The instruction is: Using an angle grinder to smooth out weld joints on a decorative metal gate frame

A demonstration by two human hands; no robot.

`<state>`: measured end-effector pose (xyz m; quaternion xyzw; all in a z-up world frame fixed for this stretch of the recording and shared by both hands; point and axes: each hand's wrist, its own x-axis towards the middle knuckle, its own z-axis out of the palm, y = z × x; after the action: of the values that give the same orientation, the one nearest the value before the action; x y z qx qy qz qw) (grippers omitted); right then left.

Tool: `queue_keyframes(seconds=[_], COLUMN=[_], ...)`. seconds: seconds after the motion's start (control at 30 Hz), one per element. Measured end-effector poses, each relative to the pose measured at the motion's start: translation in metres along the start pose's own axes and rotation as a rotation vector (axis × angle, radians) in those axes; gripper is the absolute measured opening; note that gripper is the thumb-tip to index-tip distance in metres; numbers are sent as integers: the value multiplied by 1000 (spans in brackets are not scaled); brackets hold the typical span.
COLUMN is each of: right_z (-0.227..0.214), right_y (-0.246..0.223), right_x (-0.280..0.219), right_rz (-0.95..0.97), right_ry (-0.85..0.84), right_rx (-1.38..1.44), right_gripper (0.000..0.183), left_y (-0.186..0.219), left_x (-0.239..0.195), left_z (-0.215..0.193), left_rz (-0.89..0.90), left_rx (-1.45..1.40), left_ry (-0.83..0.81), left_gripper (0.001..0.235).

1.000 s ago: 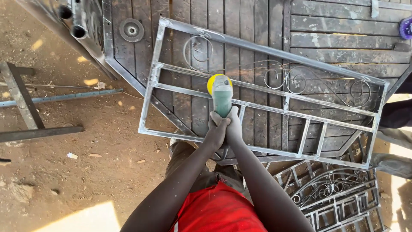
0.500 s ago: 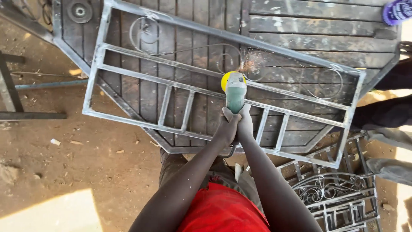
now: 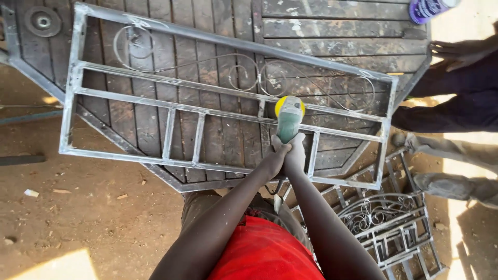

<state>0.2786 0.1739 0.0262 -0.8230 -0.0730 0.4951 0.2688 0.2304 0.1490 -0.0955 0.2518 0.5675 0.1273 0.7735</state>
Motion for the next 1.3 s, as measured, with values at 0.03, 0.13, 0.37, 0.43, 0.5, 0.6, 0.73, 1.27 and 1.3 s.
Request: queue_keyframes(seconds=[0.03, 0.13, 0.37, 0.43, 0.5, 0.6, 0.73, 1.27, 1.3], right_z=[10, 57, 184, 208, 193, 163, 99, -154, -168], right_y=[3, 16, 25, 30, 1, -18, -32, 11, 8], right_x=[1, -3, -13, -16, -60, -72, -75, 124, 128], right_rz=[-51, -203, -523, -689, -607, -383, -332, -123, -143], right_ry=[-32, -138, -358, -449, -485, -467, -354, 232, 268], right_rx=[-70, -275, -678, -855, -784, -631, -622, -32, -119], right_gripper=[62, 53, 41, 39, 45, 55, 58, 59, 67], left_y=[1, 58, 18, 26, 18, 18, -9, 45, 43], left_x=[-10, -91, -77, -97, -88, -80, -16, -2, 1], left_z=[-11, -45, -171, -184, -186, -161, -116, 116, 117], left_rz=[-5, 106, 181, 136, 119, 99, 125, -1, -5], left_rx=[-15, -301, -381, -504, -472, -313, -304, 559, 550], left_ry=[19, 203, 480, 547, 559, 562, 402, -158, -147], left_gripper=[110, 95, 89, 99, 98, 98, 91, 109, 106])
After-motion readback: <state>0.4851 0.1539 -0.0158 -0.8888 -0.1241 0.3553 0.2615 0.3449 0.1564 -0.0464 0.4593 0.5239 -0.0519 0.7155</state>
